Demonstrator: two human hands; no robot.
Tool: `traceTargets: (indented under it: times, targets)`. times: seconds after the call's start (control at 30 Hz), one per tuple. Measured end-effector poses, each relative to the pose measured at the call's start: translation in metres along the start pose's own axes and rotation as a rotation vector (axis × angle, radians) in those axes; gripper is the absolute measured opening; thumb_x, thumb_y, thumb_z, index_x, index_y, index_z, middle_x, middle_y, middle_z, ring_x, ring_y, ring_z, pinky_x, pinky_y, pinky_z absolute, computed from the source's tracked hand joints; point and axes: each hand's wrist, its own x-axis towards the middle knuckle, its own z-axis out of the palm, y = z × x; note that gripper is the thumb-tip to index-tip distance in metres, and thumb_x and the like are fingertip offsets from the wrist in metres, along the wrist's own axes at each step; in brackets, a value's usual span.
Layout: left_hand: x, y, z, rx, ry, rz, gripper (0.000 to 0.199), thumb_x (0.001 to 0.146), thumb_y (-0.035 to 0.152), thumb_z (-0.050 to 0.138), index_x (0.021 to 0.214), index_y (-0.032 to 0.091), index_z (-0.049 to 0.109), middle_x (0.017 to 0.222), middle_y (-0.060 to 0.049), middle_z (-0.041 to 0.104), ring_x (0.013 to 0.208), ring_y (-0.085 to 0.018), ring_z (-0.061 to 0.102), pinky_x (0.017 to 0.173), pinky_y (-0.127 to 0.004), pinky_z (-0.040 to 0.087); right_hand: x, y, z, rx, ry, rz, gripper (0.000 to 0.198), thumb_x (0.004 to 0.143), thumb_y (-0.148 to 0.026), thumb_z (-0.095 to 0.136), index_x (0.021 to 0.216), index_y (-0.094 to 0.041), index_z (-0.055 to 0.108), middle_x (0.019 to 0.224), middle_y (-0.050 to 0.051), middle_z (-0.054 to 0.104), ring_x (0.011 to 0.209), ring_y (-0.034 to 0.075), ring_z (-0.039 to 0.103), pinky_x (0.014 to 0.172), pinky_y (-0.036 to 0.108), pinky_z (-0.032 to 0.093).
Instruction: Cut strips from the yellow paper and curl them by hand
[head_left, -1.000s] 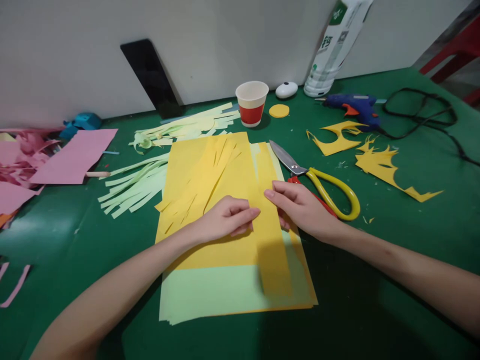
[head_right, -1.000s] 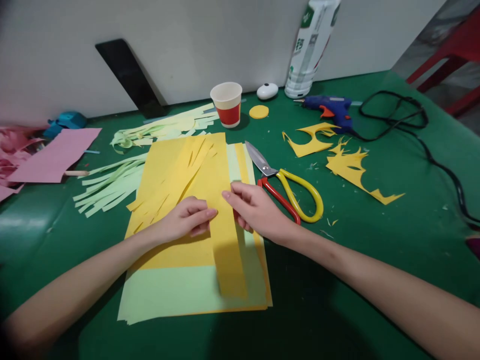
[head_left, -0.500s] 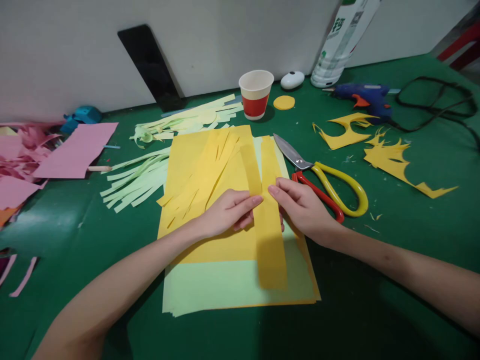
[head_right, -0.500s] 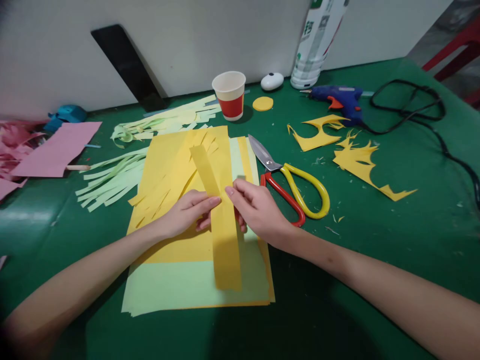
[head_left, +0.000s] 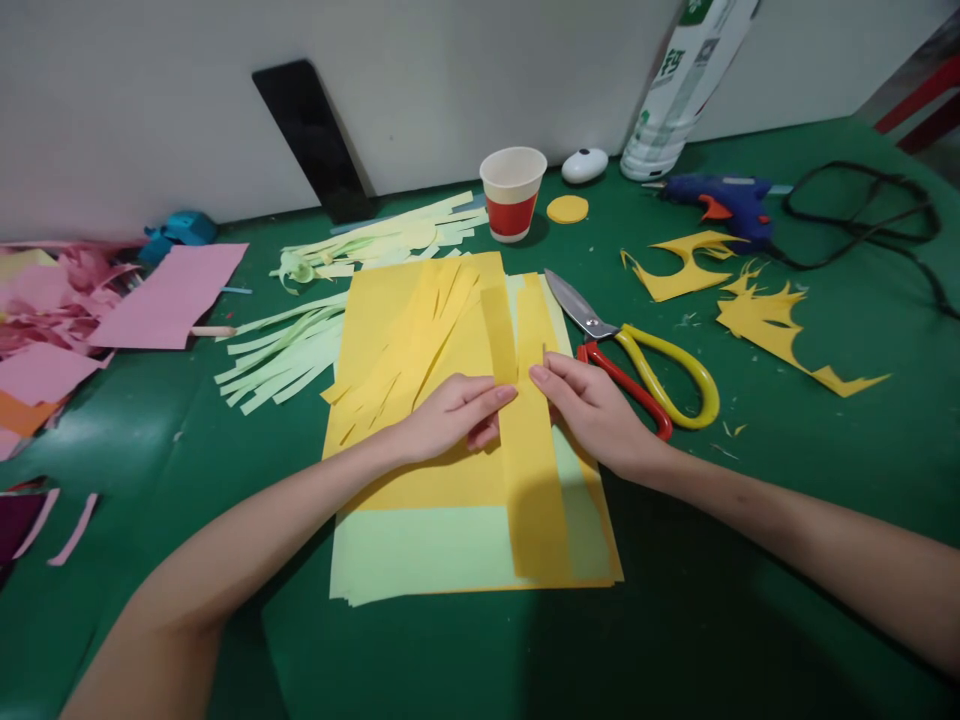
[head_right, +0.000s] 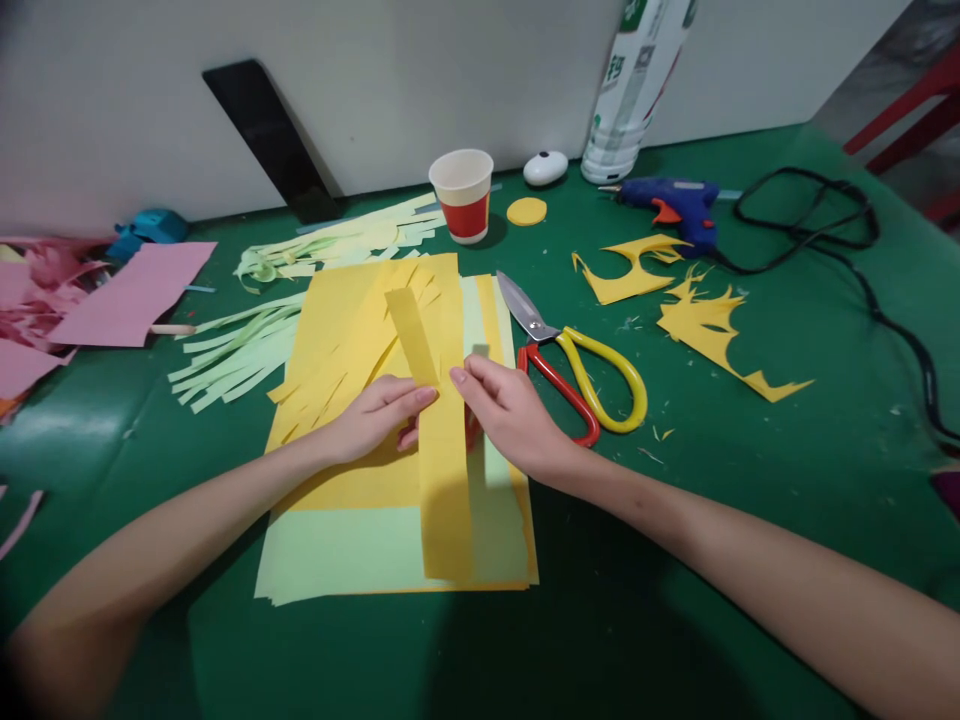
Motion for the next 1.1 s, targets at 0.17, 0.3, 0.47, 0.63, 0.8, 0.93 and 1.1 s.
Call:
traceTargets:
  times: [0.17,0.3,0.47,0.63,0.8,0.93,1.1]
  targets:
    - [-0.001,0.000,-0.001,-0.019,-0.011,-0.010,0.042,0.087,0.035,0.038,0.049,0.017,0.041,0.039,0.004,0.045,0.039,-0.006,0.044,0.049,-0.020,0.040,0.001,0.001,0.001,0.008,-0.018,0.004,0.031,0.086,-0.029,0.039,0.058,-0.021,0.028,0.056,-0.005,0.028,0.053,0.010,0.031,0.051,0.024,0.026]
    - [0.000,-0.002,-0.002,-0.051,-0.035,-0.013,0.045,0.086,0.039,0.039,0.048,0.017,0.041,0.039,0.003,0.045,0.041,-0.006,0.047,0.049,-0.020,0.042,0.001,0.004,0.002,0.032,-0.013,-0.005,0.031,0.085,-0.033,0.038,0.058,-0.021,0.028,0.055,-0.005,0.026,0.051,0.010,0.027,0.049,0.024,0.025]
    - [0.001,-0.004,-0.003,-0.082,-0.044,-0.019,0.044,0.085,0.043,0.041,0.051,0.016,0.042,0.040,0.003,0.047,0.042,-0.007,0.051,0.047,-0.020,0.042,0.002,0.008,0.005,0.055,-0.004,-0.018,0.033,0.084,-0.036,0.039,0.057,-0.022,0.027,0.053,-0.006,0.027,0.051,0.010,0.027,0.048,0.025,0.025]
    - [0.002,-0.003,-0.002,-0.035,-0.022,-0.021,0.042,0.084,0.042,0.044,0.052,0.015,0.046,0.045,0.001,0.054,0.046,-0.009,0.056,0.047,-0.020,0.042,0.001,0.008,0.004,0.071,-0.001,-0.017,0.034,0.084,-0.036,0.040,0.057,-0.021,0.027,0.053,-0.005,0.026,0.051,0.010,0.027,0.047,0.025,0.024]
    - [0.002,-0.003,-0.003,-0.014,-0.003,-0.005,0.042,0.084,0.042,0.044,0.052,0.015,0.048,0.047,0.000,0.056,0.048,-0.009,0.056,0.052,-0.021,0.045,0.001,0.011,0.005,0.111,0.010,-0.018,0.034,0.084,-0.037,0.042,0.057,-0.021,0.027,0.053,-0.006,0.026,0.050,0.009,0.027,0.046,0.025,0.024]
    - [0.001,-0.003,-0.004,-0.006,0.020,0.013,0.042,0.085,0.041,0.042,0.055,0.013,0.053,0.051,-0.002,0.058,0.053,-0.010,0.058,0.060,-0.023,0.047,0.001,0.014,0.007,0.171,0.011,-0.017,0.032,0.085,-0.039,0.039,0.061,-0.022,0.030,0.057,-0.005,0.030,0.050,0.009,0.031,0.047,0.024,0.028]
    - [0.001,-0.003,-0.002,-0.079,0.008,0.028,0.043,0.087,0.040,0.040,0.055,0.013,0.051,0.049,-0.002,0.059,0.051,-0.011,0.060,0.056,-0.023,0.048,0.001,0.010,0.008,0.190,-0.033,-0.035,0.027,0.084,-0.037,0.039,0.062,-0.022,0.034,0.055,-0.005,0.033,0.049,0.009,0.032,0.046,0.024,0.029]
